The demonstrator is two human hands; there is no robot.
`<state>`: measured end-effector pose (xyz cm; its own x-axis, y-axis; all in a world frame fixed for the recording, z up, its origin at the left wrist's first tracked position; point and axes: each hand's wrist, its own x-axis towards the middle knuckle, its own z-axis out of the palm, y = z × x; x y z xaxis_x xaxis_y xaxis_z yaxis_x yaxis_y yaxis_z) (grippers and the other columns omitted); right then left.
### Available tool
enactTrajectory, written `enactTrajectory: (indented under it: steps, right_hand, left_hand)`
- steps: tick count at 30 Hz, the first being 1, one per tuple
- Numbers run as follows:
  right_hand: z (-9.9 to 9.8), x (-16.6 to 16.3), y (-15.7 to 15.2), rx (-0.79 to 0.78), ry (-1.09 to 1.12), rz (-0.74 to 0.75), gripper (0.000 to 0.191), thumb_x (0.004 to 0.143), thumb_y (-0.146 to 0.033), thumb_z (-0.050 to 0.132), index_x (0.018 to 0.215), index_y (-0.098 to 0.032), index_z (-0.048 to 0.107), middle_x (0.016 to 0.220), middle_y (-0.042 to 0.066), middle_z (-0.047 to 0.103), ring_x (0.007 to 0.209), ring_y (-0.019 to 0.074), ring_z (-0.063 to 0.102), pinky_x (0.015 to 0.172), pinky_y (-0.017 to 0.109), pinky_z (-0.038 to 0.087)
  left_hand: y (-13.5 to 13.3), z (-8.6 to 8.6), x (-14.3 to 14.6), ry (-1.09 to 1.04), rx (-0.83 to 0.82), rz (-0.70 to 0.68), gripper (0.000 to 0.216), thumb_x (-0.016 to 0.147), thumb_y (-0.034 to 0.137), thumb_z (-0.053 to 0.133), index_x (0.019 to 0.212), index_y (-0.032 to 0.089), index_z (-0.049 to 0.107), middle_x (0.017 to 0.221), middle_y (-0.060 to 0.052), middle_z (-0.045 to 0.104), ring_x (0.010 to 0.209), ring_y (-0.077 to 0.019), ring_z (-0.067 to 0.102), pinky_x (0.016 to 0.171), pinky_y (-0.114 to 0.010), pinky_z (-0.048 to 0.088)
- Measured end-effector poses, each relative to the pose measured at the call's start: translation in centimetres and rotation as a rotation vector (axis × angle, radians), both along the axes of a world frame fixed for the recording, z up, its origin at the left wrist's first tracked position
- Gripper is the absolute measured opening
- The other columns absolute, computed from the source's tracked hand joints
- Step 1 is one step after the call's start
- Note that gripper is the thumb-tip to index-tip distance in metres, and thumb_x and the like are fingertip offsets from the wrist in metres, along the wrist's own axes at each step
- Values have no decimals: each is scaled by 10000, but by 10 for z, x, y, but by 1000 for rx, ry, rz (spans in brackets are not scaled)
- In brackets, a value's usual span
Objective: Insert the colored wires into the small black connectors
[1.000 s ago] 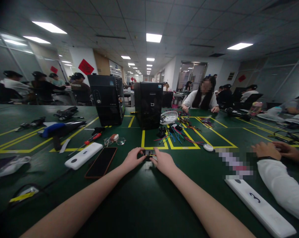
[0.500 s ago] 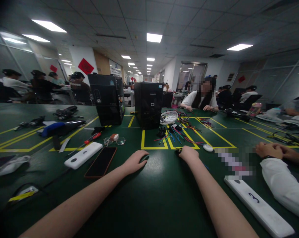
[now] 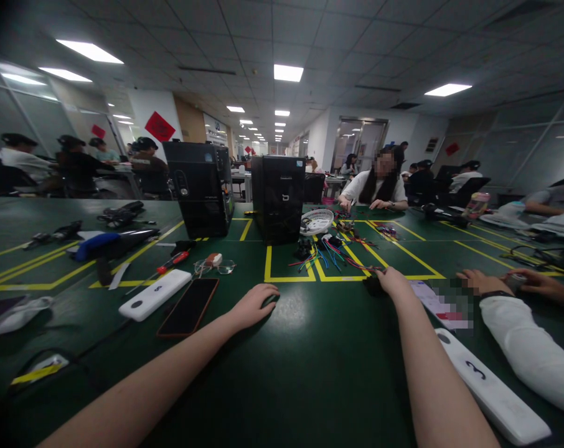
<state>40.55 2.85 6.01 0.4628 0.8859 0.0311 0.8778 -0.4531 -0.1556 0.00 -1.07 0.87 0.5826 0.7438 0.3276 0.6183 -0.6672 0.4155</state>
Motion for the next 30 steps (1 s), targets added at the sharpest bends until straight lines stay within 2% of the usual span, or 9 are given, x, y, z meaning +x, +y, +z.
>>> enactTrajectory:
  steps: [3,8,15,21,30]
  right_hand:
    - [2,2,-2,14,1,37,263,802,-289,489,907,-124,664,813,124,675,763,212,631,634,263,431]
    - [4,1,-4,36,53,76,294,816,-216,448,1031,-93,607,757,97,679,682,186,619,568,251,411]
    - [6,1,-6,94,-65,156,266,821,-279,460,933,-130,650,918,114,669,828,213,606,612,260,390]
    - [0,-2,-6,84,-116,151,250,782,-238,500,956,-139,649,948,112,667,853,217,604,624,259,389]
    - [-10,-2,-1,74,-174,224,270,785,-218,454,959,-165,654,944,101,668,833,207,610,626,260,405]
  left_hand:
    - [-1,2,0,-7,-3,-2,254,835,242,502,1073,200,584,1149,-69,574,1095,-215,497,973,-365,382]
    - [-2,4,0,-5,-31,1,261,836,236,502,1082,206,584,1153,-68,573,1100,-217,495,975,-368,378]
    - [-1,2,0,0,-13,-6,254,831,234,510,1072,203,583,1144,-63,574,1091,-211,497,977,-363,377]
    - [-1,3,0,7,-13,-6,259,838,239,500,1081,200,580,1149,-68,569,1092,-213,494,971,-370,382]
    - [-1,3,-1,-6,-27,-9,258,840,247,499,1081,203,580,1152,-69,567,1096,-217,493,968,-376,380]
